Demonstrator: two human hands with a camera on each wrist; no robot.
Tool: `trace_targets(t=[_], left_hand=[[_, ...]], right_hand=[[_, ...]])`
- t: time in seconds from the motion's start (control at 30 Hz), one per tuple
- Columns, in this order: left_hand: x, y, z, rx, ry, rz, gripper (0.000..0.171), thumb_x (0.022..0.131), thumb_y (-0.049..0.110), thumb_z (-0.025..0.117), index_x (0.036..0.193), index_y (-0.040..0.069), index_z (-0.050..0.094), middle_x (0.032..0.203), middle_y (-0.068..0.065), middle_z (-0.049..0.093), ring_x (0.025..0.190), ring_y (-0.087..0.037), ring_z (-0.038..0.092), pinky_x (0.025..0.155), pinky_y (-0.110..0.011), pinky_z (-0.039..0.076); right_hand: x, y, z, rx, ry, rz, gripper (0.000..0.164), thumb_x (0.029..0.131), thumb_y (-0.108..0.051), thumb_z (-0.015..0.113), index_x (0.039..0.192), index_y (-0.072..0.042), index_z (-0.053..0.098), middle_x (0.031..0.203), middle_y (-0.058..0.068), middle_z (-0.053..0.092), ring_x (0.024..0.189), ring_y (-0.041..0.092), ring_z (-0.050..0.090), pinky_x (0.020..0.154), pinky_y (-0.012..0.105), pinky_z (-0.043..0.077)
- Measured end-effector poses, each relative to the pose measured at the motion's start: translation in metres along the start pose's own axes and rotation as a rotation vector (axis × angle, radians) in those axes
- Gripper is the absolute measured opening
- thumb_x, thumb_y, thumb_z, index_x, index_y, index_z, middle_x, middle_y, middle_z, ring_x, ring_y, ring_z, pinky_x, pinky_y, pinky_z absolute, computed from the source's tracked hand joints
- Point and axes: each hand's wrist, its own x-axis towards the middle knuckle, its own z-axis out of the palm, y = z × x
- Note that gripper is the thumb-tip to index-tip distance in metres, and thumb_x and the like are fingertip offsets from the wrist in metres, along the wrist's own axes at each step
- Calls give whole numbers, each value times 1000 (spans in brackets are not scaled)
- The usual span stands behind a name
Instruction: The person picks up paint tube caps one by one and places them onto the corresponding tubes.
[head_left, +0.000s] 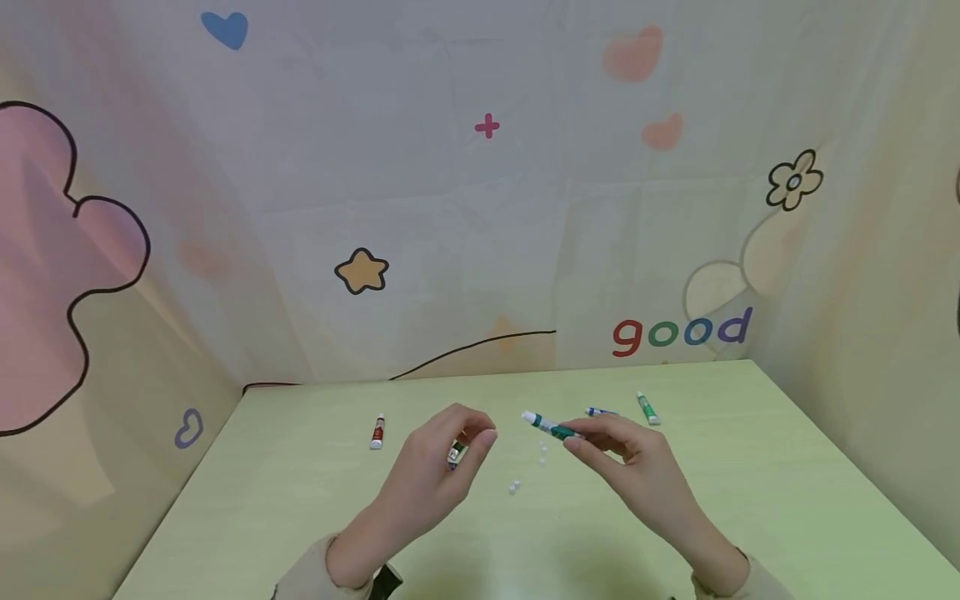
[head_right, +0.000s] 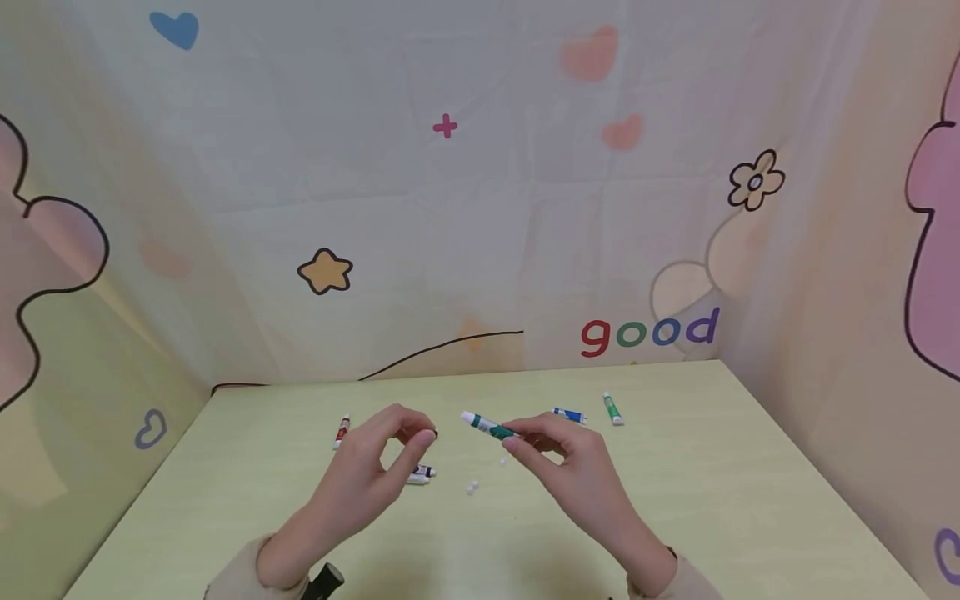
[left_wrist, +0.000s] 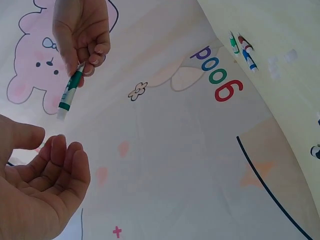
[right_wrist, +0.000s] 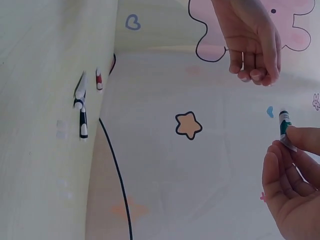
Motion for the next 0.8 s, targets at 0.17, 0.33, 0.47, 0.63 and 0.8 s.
trace_targets(t=[0.17, 0.33, 0.47, 0.63, 0.8], left_hand=[[-1, -6, -2, 6, -7, -7, 5, 102, 14, 62, 101, 12, 65, 93, 8, 62, 85, -6, 59, 70, -22, 52], [-3, -13, -4, 36, -21, -15, 5, 101, 14, 62, 101, 11, 66, 94, 8, 63, 86, -6, 59, 73, -28, 54], [-4, -18, -7, 62, -33, -28, 6, 102, 15, 62, 101, 10, 65, 95, 5, 64, 87, -7, 60, 76, -28, 54], [-8, -24, -10, 94, -65, -74, 8, 102, 16, 62, 102, 9, 66, 96, 4, 66, 89, -8, 60, 80, -27, 54], [-14, -32, -12, 118, -58, -96, 6, 95, 6, 69, 100, 10, 67, 95, 9, 64, 88, -7, 60, 80, -29, 54]], right_hand=[[4, 7, -8, -33, 86, 9, 16, 94, -12, 72, 110, -15, 76, 93, -4, 74, 83, 12, 70, 77, 26, 56], [8, 16, -15, -47, 168, 20, 17, 94, -10, 72, 110, -9, 75, 91, 1, 74, 80, 10, 70, 78, 21, 54], [11, 28, -23, -82, 239, 61, 18, 94, -13, 73, 112, -8, 75, 95, 5, 75, 80, 7, 68, 73, 19, 53], [15, 45, -32, -152, 309, 125, 22, 95, -17, 73, 113, -6, 74, 95, 7, 73, 80, 3, 65, 70, 17, 51], [21, 63, -40, -171, 331, 146, 24, 96, -21, 72, 112, -3, 74, 96, 11, 74, 79, 4, 66, 69, 17, 52]])
